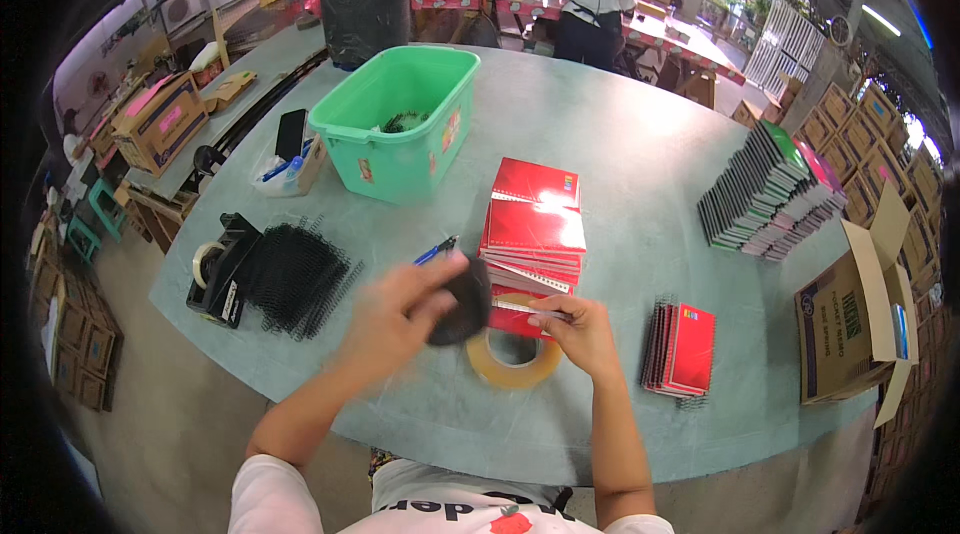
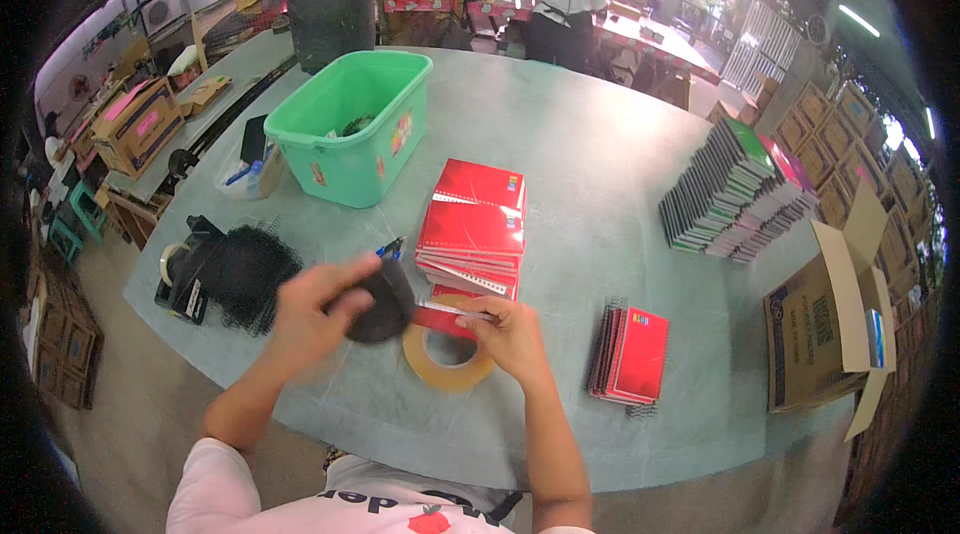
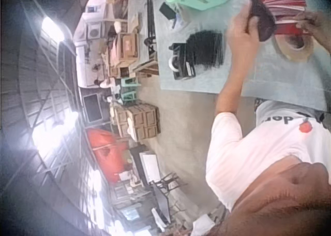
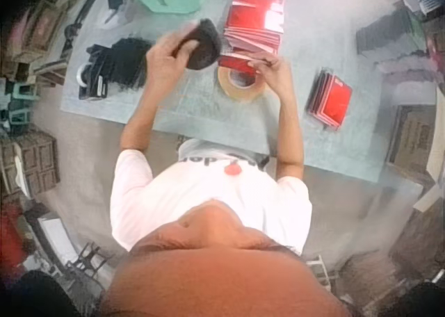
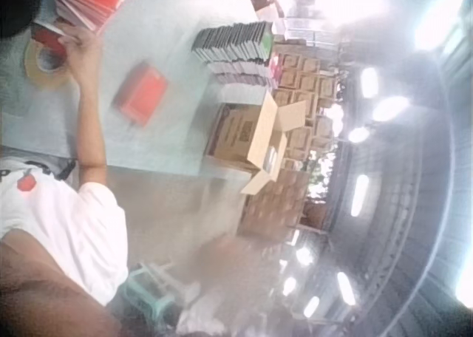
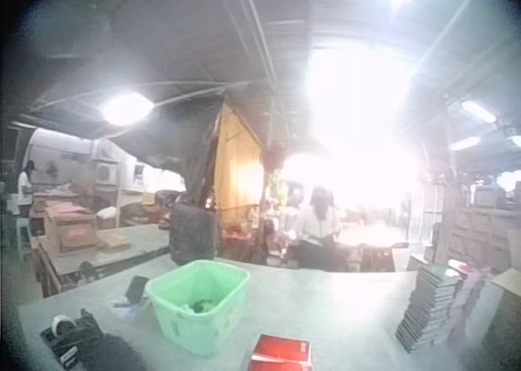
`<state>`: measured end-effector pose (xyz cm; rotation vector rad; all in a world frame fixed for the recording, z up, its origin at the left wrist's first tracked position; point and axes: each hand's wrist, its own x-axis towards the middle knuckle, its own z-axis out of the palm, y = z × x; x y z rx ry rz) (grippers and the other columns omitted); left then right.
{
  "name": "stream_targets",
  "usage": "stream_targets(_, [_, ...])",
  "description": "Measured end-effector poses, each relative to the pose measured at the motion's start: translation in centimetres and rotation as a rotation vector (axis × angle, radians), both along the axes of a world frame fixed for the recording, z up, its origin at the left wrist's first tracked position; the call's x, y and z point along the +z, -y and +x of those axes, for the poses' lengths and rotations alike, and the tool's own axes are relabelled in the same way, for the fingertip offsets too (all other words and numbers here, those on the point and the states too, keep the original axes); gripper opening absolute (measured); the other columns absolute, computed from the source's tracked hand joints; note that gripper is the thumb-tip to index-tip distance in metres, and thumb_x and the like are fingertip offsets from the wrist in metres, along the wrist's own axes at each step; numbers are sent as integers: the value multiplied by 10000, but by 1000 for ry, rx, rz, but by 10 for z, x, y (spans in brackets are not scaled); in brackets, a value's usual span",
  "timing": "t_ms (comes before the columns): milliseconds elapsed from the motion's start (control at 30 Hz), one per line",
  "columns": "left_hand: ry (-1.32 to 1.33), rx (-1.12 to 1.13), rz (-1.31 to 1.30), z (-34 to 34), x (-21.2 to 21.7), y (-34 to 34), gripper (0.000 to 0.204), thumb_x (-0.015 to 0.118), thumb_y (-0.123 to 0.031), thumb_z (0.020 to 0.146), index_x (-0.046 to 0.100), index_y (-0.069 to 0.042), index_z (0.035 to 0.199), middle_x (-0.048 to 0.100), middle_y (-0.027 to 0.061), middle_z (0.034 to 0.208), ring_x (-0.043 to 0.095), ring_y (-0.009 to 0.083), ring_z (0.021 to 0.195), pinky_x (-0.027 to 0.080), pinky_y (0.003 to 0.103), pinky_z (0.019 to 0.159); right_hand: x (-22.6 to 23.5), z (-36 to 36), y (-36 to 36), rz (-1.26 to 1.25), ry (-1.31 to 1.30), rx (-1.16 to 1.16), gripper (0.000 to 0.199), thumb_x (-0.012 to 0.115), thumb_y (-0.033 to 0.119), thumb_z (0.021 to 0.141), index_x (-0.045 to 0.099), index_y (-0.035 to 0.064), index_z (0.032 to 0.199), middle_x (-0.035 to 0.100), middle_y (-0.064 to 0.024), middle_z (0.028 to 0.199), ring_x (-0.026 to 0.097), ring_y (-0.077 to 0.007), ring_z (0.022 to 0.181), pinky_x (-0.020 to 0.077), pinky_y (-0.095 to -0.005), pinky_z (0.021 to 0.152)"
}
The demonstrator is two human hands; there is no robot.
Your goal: The person assembles notebooks by manually inserting a black plastic spiral binding through the pre-punched holes of notebook pages and covers one at a time, then sets the bound notebooks into a stack on the work table.
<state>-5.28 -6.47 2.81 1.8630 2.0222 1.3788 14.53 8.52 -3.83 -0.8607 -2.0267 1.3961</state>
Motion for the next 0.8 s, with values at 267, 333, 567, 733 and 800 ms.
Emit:
stream_targets(267, [-8, 100, 96, 5, 6, -12, 397, 645, -101, 794, 615, -175, 1184, 610, 124, 832, 606, 292, 759, 492, 376, 680, 2, 2, 3, 104, -80, 31, 160, 685, -18, 777, 681, -8, 936, 699, -57, 879, 620, -83, 765, 509, -235, 690])
stream_targets(333, [-73, -28, -59, 8, -13, -17, 400, 650, -108, 794, 610, -164, 1187, 613, 129, 847, 607, 297, 755, 489, 387, 673, 6, 0, 10, 186, -70, 27, 161, 674, -26, 785, 677, -6, 945, 696, -56, 885, 621, -88, 779, 510, -238, 695])
stream_targets(567, [148, -320, -323, 35, -10, -5, 296, 650, -226, 819, 530, -59, 1031, 606, 139, 847, 613, 345, 765, 488, 422, 668, -19, 6, -1, 113, -139, -13, 181, 626, -72, 803, 651, -11, 972, 682, -50, 924, 614, -90, 829, 509, -249, 684])
stream_targets(733, [-91, -605, -274, 68, -105, 21, 273, 632, -282, 846, 570, -43, 963, 580, 142, 918, 564, 298, 901, 453, 395, 776, -1, -5, 8, 326, -81, 8, 197, 634, -51, 773, 638, 15, 959, 663, -90, 877, 630, -160, 801, 507, -279, 698])
stream_targets(800, [-219, -533, -89, 69, -106, 22, 276, 634, -279, 842, 575, -42, 972, 572, 126, 945, 554, 284, 900, 444, 391, 782, 9, -4, 12, 603, 42, -23, 233, 635, -38, 745, 631, 33, 967, 643, -105, 867, 621, -210, 821, 501, -312, 727])
